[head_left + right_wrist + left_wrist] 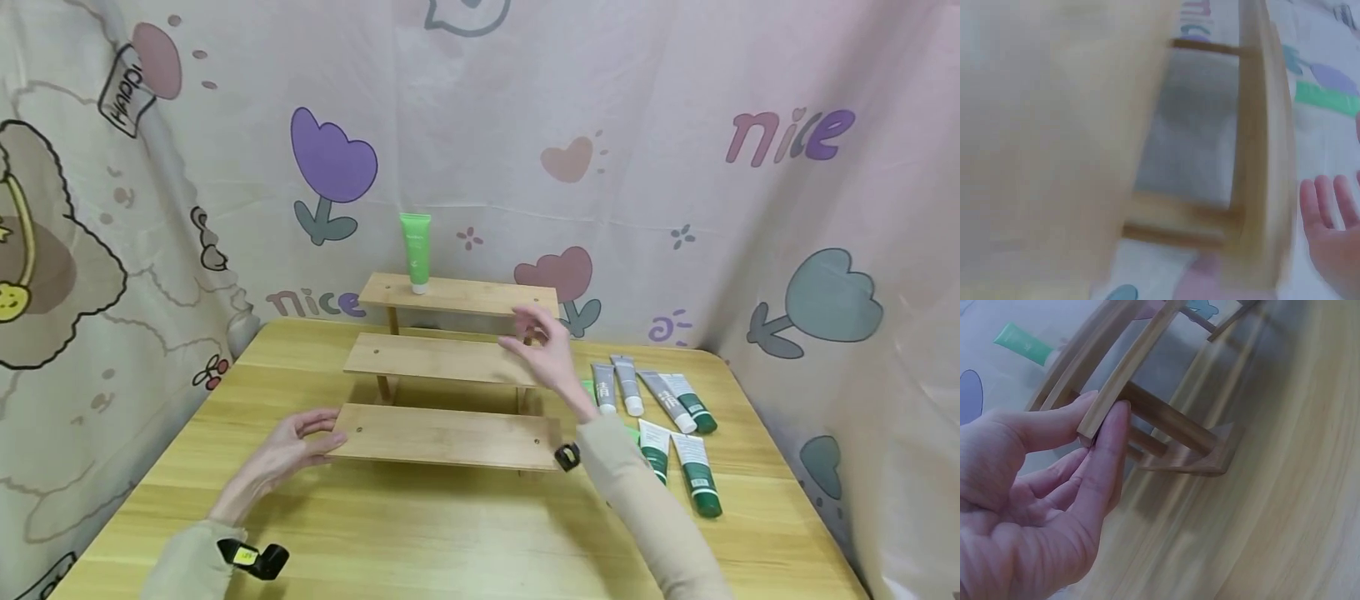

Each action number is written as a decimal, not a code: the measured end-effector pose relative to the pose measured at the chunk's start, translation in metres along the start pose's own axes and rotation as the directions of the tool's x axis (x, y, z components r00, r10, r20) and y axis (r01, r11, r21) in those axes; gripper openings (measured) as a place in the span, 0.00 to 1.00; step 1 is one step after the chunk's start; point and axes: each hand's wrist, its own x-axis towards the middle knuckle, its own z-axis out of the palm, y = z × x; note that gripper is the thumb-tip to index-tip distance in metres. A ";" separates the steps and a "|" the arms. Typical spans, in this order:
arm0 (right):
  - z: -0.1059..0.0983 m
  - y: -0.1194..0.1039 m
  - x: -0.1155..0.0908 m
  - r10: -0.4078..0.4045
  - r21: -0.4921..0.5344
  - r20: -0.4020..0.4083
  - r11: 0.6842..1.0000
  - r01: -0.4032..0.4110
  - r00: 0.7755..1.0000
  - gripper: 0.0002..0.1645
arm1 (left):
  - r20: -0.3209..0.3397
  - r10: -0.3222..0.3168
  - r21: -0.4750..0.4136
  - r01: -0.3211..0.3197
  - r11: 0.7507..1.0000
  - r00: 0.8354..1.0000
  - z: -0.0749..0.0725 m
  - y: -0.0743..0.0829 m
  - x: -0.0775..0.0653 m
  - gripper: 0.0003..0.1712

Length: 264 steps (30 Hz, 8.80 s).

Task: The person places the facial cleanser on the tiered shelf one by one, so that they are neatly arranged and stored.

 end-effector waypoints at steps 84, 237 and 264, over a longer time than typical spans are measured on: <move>-0.262 0.055 -0.199 0.531 -0.550 0.065 0.726 -0.414 0.845 0.39 | -0.002 0.013 0.017 -0.012 1.000 1.000 0.001 -0.002 -0.001 0.43; -0.162 -0.001 -0.070 0.268 -0.057 -0.034 0.961 -0.270 0.963 0.36 | -0.005 0.002 -0.003 -0.002 1.000 1.000 0.005 -0.002 -0.005 0.43; -0.121 -0.018 -0.014 0.208 0.112 -0.003 0.972 -0.207 0.978 0.35 | -0.004 0.010 0.000 -0.010 1.000 1.000 0.004 -0.001 -0.004 0.43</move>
